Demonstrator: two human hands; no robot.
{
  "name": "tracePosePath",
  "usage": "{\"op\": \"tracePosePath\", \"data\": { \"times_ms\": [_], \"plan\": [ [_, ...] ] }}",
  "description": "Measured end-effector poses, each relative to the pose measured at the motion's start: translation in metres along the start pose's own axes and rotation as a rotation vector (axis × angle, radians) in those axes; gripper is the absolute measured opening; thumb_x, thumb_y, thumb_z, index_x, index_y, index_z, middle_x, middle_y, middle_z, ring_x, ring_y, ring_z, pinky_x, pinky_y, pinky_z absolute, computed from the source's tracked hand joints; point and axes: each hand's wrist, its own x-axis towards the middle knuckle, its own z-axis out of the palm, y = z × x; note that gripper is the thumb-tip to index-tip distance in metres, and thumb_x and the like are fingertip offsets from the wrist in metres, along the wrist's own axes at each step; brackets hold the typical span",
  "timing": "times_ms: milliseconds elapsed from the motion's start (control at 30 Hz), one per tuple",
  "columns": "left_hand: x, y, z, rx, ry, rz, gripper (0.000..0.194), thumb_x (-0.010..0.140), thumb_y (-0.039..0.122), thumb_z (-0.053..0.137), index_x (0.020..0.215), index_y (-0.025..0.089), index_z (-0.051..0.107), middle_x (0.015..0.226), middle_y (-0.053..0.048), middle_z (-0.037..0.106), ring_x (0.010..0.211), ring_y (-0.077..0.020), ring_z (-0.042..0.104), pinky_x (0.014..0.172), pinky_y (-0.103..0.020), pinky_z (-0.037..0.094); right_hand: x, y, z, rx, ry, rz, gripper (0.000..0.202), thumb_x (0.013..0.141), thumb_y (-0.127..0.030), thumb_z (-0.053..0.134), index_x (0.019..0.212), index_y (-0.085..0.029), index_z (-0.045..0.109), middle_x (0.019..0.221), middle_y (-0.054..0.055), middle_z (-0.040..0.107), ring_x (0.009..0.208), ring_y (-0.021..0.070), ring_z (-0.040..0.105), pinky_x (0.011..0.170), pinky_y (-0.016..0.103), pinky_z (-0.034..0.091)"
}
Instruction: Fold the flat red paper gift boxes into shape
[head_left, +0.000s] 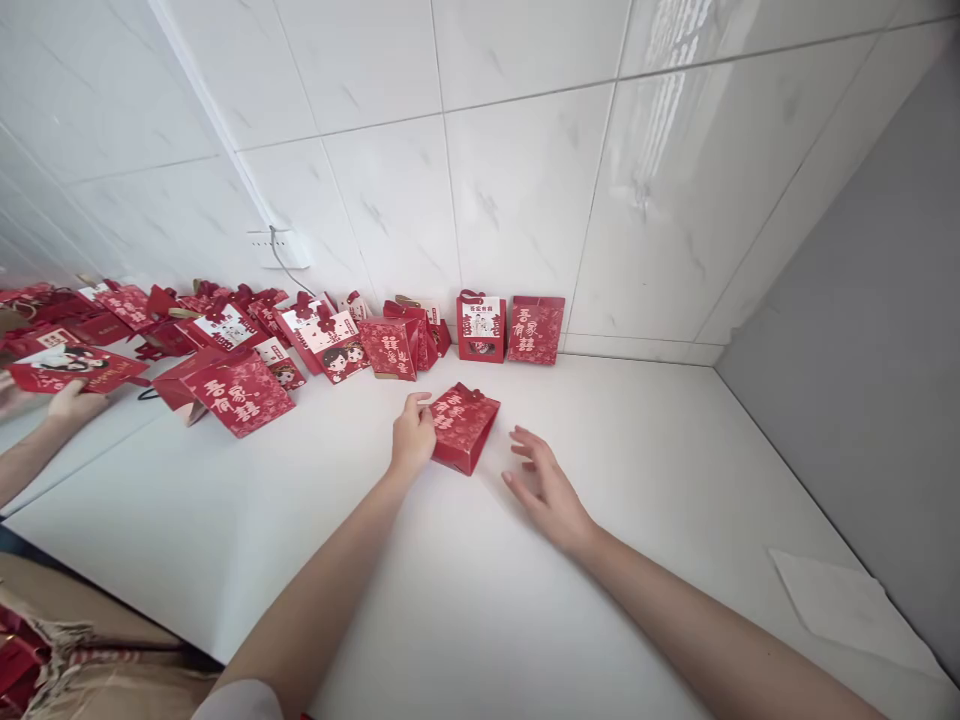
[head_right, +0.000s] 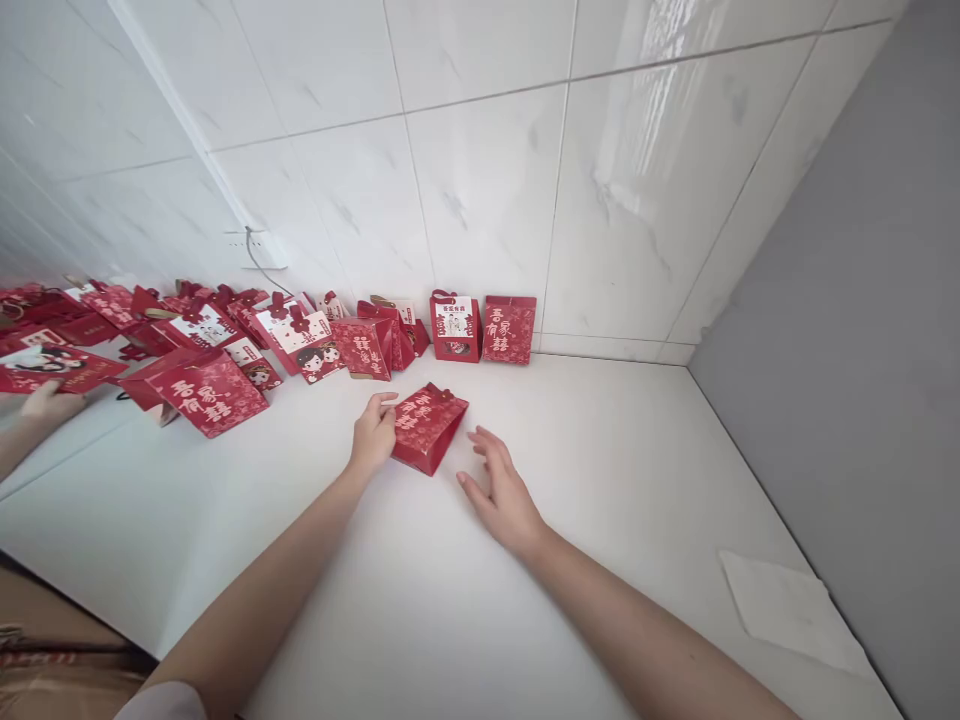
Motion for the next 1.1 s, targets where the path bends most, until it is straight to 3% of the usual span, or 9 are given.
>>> {"op": "tracePosePath", "data": {
  "times_ms": [200, 400, 500, 600, 733, 800, 900, 1000, 1100],
  "plan": [
    [-0.037, 0.01, 0.027, -0.447, -0.074, 0.244, 0.031, 0.099, 0.037, 0.035, 0.126, 0.025, 0.044, 0.12, -0.008, 0.067, 0.115, -0.0203, 0.062, 0.102, -0.039, 0.045, 0.008, 0.011, -0.001, 0.2, 0.095, 0.258, 0.09, 0.09, -0.056, 0.055, 0.156, -0.03, -0.002, 0.162, 0.012, 0.021, 0.145, 0.0291, 0.033, 0.118, 0.052, 0.03],
    [-0.039, 0.009, 0.032, -0.613, -0.283, 0.294, 0.068, 0.087, 0.043, 0.064, 0.145, 0.029, 0.032, 0.158, -0.009, 0.029, 0.144, -0.0266, 0.035, 0.114, -0.04, 0.038, 0.009, 0.0, -0.008, 0.034, 0.194, -0.18, 0.067, 0.095, -0.038, 0.05, 0.153, -0.031, 0.017, 0.164, 0.005, 0.008, 0.152, 0.0266, 0.011, 0.119, 0.05, 0.031],
    [-0.039, 0.009, 0.032, -0.735, -0.521, 0.159, 0.086, 0.073, 0.038, 0.08, 0.144, 0.027, 0.034, 0.148, -0.012, 0.047, 0.133, -0.0304, 0.049, 0.107, -0.042, 0.047, 0.009, -0.004, -0.015, -0.116, 0.214, -0.321, 0.044, 0.097, -0.031, 0.045, 0.14, -0.029, 0.039, 0.158, 0.008, 0.026, 0.148, 0.028, 0.025, 0.117, 0.053, 0.031],
    [-0.039, 0.011, 0.033, -0.721, -0.668, 0.114, 0.077, 0.064, 0.034, 0.086, 0.131, 0.021, 0.05, 0.129, -0.012, 0.064, 0.118, -0.0321, 0.062, 0.099, -0.045, 0.053, 0.009, -0.002, -0.019, -0.194, 0.311, -0.4, 0.021, 0.093, -0.028, 0.051, 0.115, -0.027, 0.051, 0.128, 0.012, 0.052, 0.126, 0.0282, 0.05, 0.105, 0.052, 0.044],
    [-0.043, 0.012, 0.038, -0.566, -0.636, 0.195, 0.073, 0.061, 0.035, 0.088, 0.125, 0.019, 0.058, 0.123, -0.013, 0.067, 0.115, -0.0332, 0.063, 0.098, -0.047, 0.052, 0.017, -0.021, -0.025, -0.345, 0.418, -0.488, 0.048, 0.087, -0.03, 0.063, 0.128, -0.026, 0.04, 0.13, 0.015, 0.048, 0.125, 0.0308, 0.05, 0.103, 0.053, 0.045],
    [-0.046, 0.013, 0.041, -0.496, -0.593, 0.25, 0.073, 0.061, 0.037, 0.088, 0.125, 0.019, 0.057, 0.122, -0.013, 0.067, 0.115, -0.033, 0.063, 0.097, -0.047, 0.052, 0.028, -0.043, -0.03, -0.48, 0.348, -0.537, 0.061, 0.085, -0.03, 0.066, 0.137, -0.028, 0.034, 0.139, 0.015, 0.045, 0.13, 0.0324, 0.047, 0.11, 0.056, 0.037],
    [-0.048, 0.014, 0.041, -0.411, -0.538, 0.296, 0.072, 0.06, 0.039, 0.088, 0.123, 0.02, 0.059, 0.118, -0.011, 0.069, 0.111, -0.0326, 0.065, 0.093, -0.045, 0.054, 0.05, -0.079, -0.035, -0.645, 0.087, -0.484, 0.06, 0.087, -0.023, 0.062, 0.141, -0.03, 0.037, 0.122, 0.009, 0.062, 0.114, 0.0314, 0.06, 0.109, 0.061, 0.034],
    [-0.048, 0.014, 0.04, -0.36, -0.486, 0.294, 0.07, 0.056, 0.039, 0.09, 0.117, 0.02, 0.06, 0.112, -0.01, 0.071, 0.108, -0.0333, 0.066, 0.089, -0.045, 0.055, 0.071, -0.1, -0.04, -0.603, -0.111, -0.334, 0.046, 0.085, -0.011, 0.057, 0.128, -0.027, 0.054, 0.1, 0.005, 0.069, 0.088, 0.025, 0.068, 0.082, 0.045, 0.053],
    [-0.046, 0.012, 0.039, -0.368, -0.501, 0.288, 0.069, 0.057, 0.04, 0.089, 0.116, 0.019, 0.06, 0.112, -0.01, 0.071, 0.109, -0.0326, 0.066, 0.092, -0.045, 0.054, 0.08, -0.106, -0.057, -0.427, -0.09, -0.301, 0.028, 0.086, -0.012, 0.057, 0.111, -0.023, 0.064, 0.084, 0.001, 0.069, 0.077, 0.0177, 0.067, 0.072, 0.033, 0.053]
  ]
}}
